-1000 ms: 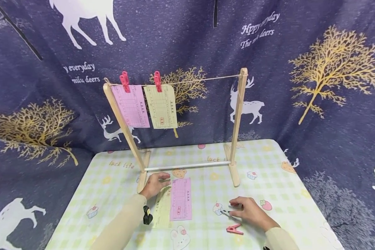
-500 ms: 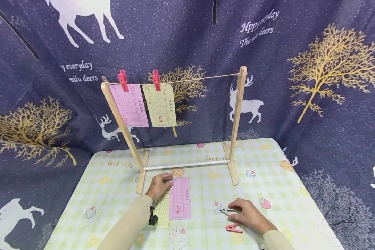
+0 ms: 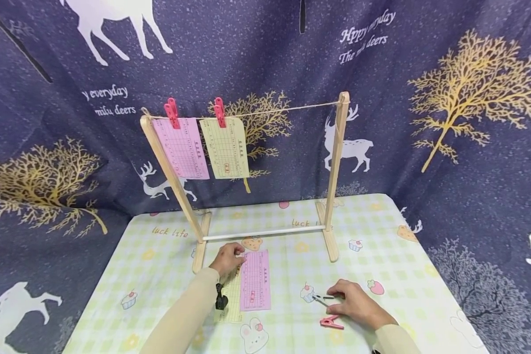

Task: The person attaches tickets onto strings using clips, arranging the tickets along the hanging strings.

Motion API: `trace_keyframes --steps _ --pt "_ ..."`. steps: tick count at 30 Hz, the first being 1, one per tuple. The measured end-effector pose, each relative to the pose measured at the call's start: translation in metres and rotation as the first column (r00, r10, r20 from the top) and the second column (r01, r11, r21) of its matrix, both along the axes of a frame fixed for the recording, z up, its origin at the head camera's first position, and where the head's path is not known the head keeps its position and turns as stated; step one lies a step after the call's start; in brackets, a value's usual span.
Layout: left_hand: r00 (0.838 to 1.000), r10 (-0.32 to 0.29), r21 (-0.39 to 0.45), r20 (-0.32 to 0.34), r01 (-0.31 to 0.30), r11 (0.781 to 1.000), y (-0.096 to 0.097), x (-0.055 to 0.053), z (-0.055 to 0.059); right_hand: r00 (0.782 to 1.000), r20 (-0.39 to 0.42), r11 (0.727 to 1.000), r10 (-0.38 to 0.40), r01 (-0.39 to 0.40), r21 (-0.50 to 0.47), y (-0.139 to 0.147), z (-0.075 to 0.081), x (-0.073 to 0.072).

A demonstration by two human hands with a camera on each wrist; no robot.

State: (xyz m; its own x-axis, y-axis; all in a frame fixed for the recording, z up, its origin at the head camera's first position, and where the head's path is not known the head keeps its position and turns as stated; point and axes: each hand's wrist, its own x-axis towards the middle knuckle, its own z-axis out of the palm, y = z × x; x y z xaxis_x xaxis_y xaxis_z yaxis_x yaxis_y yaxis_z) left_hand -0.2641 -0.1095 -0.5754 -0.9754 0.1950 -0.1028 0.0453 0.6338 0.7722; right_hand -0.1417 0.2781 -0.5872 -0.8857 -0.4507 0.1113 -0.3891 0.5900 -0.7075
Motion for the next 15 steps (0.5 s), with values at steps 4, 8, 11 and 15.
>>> trace_keyframes --steps 4,8,11,15 --pt "1.0 -0.016 -0.067 0.007 0.017 0.998 -0.0002 -0.0017 0.0034 1.0 0.012 1.0 0.007 -0.007 0.006 0.0013 0.002 -0.0006" --pt "1.0 -0.029 -0.11 -0.008 0.028 0.994 0.0011 -0.0024 0.005 1.0 0.029 1.0 0.006 -0.006 0.001 0.0018 0.0012 -0.001" --pt "1.0 -0.026 -0.101 -0.006 0.026 0.995 0.0019 -0.001 0.0053 0.999 0.036 1.0 0.004 -0.004 -0.005 0.0021 0.0 -0.0012" --pt "1.0 -0.016 -0.034 0.012 0.016 0.999 0.0015 0.0029 0.0073 1.0 0.024 1.0 -0.001 0.001 -0.001 0.0028 -0.0007 -0.0012"
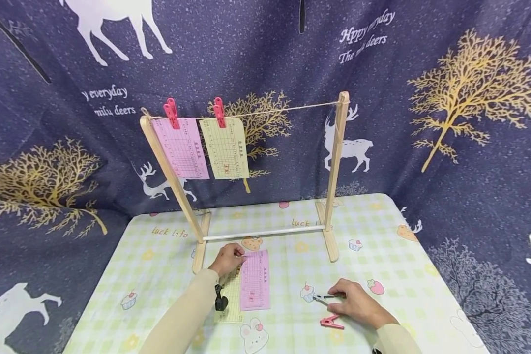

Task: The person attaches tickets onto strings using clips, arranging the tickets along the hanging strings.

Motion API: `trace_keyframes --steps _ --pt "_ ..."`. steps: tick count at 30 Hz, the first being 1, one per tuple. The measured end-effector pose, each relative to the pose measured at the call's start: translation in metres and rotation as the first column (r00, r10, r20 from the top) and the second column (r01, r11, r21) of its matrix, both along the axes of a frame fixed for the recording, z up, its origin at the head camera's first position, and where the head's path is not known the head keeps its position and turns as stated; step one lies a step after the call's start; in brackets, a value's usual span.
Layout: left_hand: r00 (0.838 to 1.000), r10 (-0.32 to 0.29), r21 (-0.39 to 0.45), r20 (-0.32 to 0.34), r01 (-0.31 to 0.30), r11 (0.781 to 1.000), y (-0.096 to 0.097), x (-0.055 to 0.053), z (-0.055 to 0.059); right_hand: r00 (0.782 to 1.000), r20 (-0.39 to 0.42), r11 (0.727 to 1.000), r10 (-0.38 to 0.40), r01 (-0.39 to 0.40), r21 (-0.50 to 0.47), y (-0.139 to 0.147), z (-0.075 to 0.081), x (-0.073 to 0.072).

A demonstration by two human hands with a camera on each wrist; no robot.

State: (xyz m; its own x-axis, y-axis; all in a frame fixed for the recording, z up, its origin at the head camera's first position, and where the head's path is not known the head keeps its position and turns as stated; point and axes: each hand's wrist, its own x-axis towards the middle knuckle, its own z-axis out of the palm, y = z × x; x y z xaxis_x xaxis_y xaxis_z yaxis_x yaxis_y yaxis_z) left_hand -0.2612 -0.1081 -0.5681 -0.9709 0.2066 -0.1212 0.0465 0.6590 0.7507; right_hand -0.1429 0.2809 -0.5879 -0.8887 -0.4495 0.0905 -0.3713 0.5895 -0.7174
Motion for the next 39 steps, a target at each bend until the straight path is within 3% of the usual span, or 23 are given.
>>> trace_keyframes --steps 4,9,17,27,32,39 --pt "1.0 0.005 0.081 0.011 -0.006 0.997 -0.002 0.002 0.004 1.0 0.019 0.999 -0.022 0.021 0.026 0.001 0.002 0.001" --pt "1.0 -0.016 0.109 0.006 0.016 0.994 -0.005 0.001 0.011 0.999 0.027 1.0 -0.028 0.028 0.009 0.001 0.011 -0.001" --pt "0.999 -0.02 0.117 0.029 0.017 0.993 -0.008 0.003 0.024 0.992 -0.123 1.0 -0.001 -0.001 -0.017 -0.001 0.025 -0.009" --pt "0.998 -0.057 0.132 0.006 0.056 0.99 -0.006 0.007 0.036 0.964 -0.266 0.999 0.02 -0.031 -0.039 -0.005 0.045 -0.017" --pt "0.997 -0.07 0.152 -0.044 0.076 0.985 -0.008 0.008 0.043 0.952 -0.307 0.998 0.021 -0.037 -0.047 -0.007 0.058 -0.021" --pt "0.986 -0.064 0.165 -0.151 0.089 0.982 -0.007 0.008 0.055 0.97 -0.237 0.998 -0.052 0.039 -0.056 -0.004 0.076 -0.028"
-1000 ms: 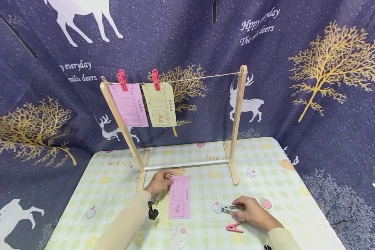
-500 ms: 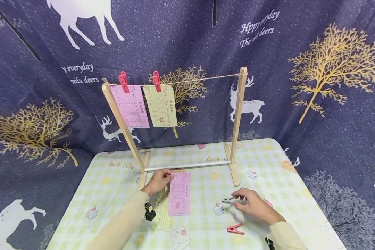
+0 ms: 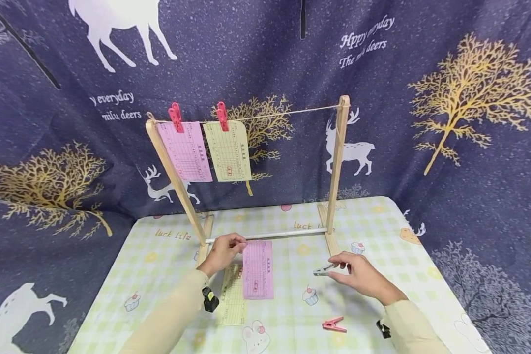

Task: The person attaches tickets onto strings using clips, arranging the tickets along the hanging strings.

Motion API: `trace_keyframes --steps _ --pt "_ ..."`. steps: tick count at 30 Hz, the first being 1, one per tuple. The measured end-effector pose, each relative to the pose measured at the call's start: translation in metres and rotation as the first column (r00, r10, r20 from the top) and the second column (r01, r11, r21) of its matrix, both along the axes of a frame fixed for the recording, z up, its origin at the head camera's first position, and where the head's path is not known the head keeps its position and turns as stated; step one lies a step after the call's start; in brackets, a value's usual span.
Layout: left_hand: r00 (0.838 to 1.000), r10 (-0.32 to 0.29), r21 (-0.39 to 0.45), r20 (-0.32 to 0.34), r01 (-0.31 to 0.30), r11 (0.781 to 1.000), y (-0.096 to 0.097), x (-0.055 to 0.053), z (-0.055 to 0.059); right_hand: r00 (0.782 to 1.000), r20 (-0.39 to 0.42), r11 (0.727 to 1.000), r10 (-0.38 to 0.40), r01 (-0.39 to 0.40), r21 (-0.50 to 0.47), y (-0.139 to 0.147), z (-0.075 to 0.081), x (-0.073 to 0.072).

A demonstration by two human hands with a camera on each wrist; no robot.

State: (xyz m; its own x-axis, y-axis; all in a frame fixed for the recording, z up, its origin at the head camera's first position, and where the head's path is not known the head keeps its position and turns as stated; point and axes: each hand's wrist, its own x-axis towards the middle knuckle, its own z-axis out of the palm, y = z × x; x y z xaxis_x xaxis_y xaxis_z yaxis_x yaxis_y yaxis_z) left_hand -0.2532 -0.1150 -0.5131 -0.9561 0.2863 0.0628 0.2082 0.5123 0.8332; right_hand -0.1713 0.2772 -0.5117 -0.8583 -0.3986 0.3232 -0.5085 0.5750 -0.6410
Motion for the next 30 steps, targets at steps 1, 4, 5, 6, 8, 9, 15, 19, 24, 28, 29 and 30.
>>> trace_keyframes --steps 1,4,5,6,8,9,15,19,24,28,29,30 --pt "1.0 -0.001 0.002 -0.009 0.001 1.0 0.001 0.0 0.002 1.0 0.019 1.0 -0.014 0.014 -0.006 0.001 0.002 -0.001" --pt "0.999 0.001 0.019 -0.035 0.0 1.0 0.003 0.0 0.008 1.0 0.013 0.999 -0.028 0.028 -0.025 0.003 0.007 -0.002" --pt "0.999 0.001 0.031 -0.041 0.0 1.0 0.003 0.0 0.011 1.0 -0.001 0.999 -0.027 0.027 -0.032 0.004 0.008 -0.003" --pt "0.999 0.004 0.043 -0.045 -0.003 0.999 0.003 0.0 0.013 1.0 -0.016 0.999 -0.027 0.026 -0.037 0.005 0.01 -0.004" --pt "0.998 0.013 0.068 -0.054 -0.009 0.998 0.004 0.0 0.017 0.998 -0.06 0.999 -0.019 0.016 -0.045 0.007 0.012 -0.006" --pt "0.998 0.016 0.077 -0.059 -0.011 0.997 0.004 -0.001 0.019 0.997 -0.08 0.998 -0.016 0.011 -0.055 0.007 0.014 -0.008" --pt "0.995 0.017 0.09 -0.099 -0.008 0.996 0.004 -0.005 0.03 0.993 -0.119 0.995 -0.013 0.001 -0.102 0.009 0.024 -0.012" --pt "0.991 0.012 0.092 -0.131 0.0 0.996 0.003 -0.008 0.038 0.994 -0.109 0.996 -0.005 -0.005 -0.095 0.01 0.03 -0.015" --pt "0.98 0.006 0.081 -0.2 0.01 0.997 0.005 -0.012 0.052 0.997 -0.074 0.998 -0.007 0.003 -0.067 0.012 0.037 -0.019" --pt "0.973 0.007 0.095 -0.231 0.015 0.995 0.009 -0.016 0.068 0.997 -0.078 0.998 0.012 -0.017 -0.059 0.012 0.046 -0.022" --pt "0.971 0.011 0.097 -0.239 0.012 0.995 0.01 -0.016 0.072 0.997 -0.079 0.998 0.016 -0.02 -0.055 0.011 0.049 -0.023" --pt "0.968 0.013 0.097 -0.252 0.012 0.995 0.01 -0.017 0.076 0.996 -0.083 0.998 0.02 -0.024 -0.049 0.011 0.053 -0.024"
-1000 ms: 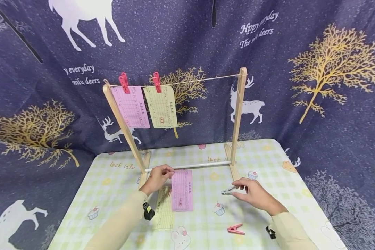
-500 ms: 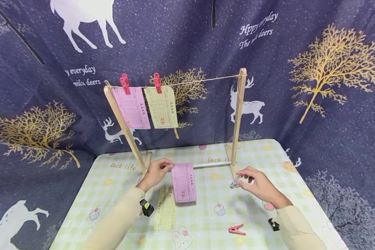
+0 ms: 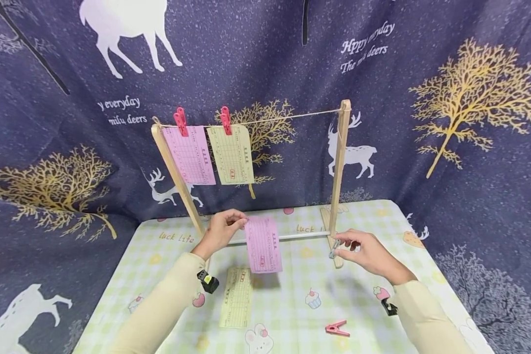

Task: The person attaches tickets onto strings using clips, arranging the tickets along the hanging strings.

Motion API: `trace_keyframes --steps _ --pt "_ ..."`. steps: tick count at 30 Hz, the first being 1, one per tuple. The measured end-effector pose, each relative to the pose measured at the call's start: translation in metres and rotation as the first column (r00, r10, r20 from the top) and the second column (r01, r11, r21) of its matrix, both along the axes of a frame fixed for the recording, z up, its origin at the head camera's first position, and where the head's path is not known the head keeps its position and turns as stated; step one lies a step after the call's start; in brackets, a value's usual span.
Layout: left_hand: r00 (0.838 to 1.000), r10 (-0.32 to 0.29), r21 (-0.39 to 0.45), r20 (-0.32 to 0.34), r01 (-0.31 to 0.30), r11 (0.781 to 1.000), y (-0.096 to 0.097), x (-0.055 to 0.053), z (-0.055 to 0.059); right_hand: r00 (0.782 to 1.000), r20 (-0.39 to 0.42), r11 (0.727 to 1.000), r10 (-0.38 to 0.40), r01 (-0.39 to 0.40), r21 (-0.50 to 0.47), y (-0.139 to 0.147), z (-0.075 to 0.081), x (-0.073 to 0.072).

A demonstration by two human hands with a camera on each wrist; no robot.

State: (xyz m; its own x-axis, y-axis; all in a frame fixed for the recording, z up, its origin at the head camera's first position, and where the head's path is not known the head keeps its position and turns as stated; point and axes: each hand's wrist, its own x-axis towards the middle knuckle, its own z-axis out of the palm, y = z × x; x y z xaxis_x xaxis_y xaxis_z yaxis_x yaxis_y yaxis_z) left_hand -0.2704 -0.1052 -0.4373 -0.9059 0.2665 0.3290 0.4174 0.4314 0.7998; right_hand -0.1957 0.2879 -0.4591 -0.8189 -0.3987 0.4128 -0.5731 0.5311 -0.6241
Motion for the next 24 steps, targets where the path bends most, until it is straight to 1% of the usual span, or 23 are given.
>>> trace_keyframes --steps 6,10,14,18,21,24 --pt "0.999 0.011 -0.02 -0.042 -0.012 1.0 0.0 -0.002 0.02 1.0 0.013 0.999 -0.023 0.022 0.049 0.0 0.02 -0.01" --pt "0.998 0.01 -0.044 -0.062 -0.013 0.999 0.0 -0.004 0.032 0.999 0.02 0.997 -0.044 0.043 0.057 -0.001 0.031 -0.015" --pt "0.997 0.005 -0.057 -0.076 -0.01 0.998 0.001 -0.004 0.044 0.999 -0.016 0.998 -0.032 0.033 0.057 -0.003 0.042 -0.018" --pt "0.997 -0.015 -0.059 -0.074 0.011 0.998 0.004 -0.007 0.053 0.998 -0.057 0.996 -0.021 0.026 0.082 -0.004 0.051 -0.021" --pt "0.997 -0.019 -0.062 -0.074 0.014 0.998 0.005 -0.008 0.059 0.998 -0.065 0.994 -0.009 0.016 0.11 -0.005 0.058 -0.026" --pt "0.997 -0.008 -0.077 -0.075 0.002 0.997 0.004 -0.008 0.066 0.998 -0.061 0.991 -0.009 0.017 0.131 -0.006 0.067 -0.033"
